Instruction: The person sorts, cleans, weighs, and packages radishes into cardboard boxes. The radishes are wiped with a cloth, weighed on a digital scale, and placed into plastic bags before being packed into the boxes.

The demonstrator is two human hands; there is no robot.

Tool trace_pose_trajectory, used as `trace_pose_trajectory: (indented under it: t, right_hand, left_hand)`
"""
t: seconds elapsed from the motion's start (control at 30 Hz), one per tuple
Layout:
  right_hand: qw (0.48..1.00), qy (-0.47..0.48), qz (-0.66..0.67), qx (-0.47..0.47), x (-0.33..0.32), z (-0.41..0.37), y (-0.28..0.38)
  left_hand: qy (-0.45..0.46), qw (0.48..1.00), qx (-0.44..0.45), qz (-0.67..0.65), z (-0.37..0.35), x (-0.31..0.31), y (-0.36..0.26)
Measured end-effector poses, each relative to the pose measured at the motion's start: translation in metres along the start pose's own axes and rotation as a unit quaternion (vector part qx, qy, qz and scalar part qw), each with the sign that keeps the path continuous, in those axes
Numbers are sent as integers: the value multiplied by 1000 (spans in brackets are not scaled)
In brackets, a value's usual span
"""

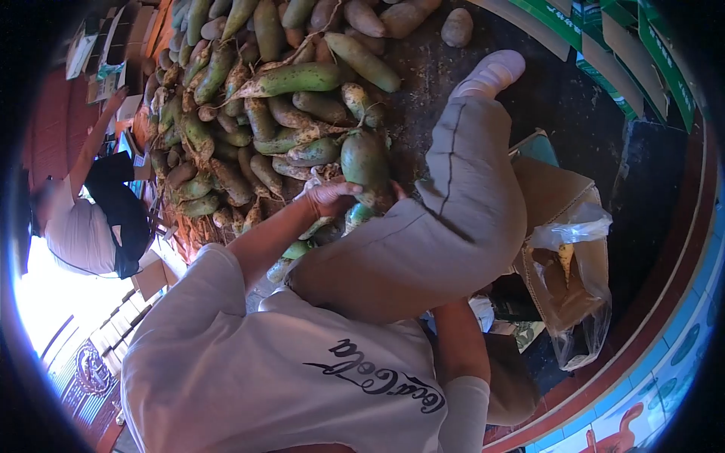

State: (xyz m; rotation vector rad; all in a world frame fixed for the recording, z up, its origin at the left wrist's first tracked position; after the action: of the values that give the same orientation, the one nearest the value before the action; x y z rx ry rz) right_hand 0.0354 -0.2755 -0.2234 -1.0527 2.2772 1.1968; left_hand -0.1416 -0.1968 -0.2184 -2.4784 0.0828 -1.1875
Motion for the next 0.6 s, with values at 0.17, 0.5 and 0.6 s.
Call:
trace_pose_trajectory:
  t: [0.17, 0.5, 0.6]
  right_hand:
    - [999, 12, -32, -2, 5, 13, 6]
    - [998, 11, -62, -1, 3, 31, 7]
    - [998, 6, -64, 6, -4, 34, 0]
  left_hand:
    - [38, 998, 10, 51, 9, 30, -1]
    - [-251, 939, 66, 225, 3, -45, -33]
    - [-231, 882, 130, 390, 0, -30, -57]
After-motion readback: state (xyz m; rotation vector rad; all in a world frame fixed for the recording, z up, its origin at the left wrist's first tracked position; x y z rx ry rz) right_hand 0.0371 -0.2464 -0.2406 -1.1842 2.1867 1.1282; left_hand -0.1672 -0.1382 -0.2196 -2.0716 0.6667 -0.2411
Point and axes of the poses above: each hand's wrist, its own z-axis towards the middle knuckle, its own x-axis out of the palm, y = z × x, the point moved 6 cm from there along z, towards the middle knuckle, and after that the axes turned 4 degrees about y, right-handed, at the moved point
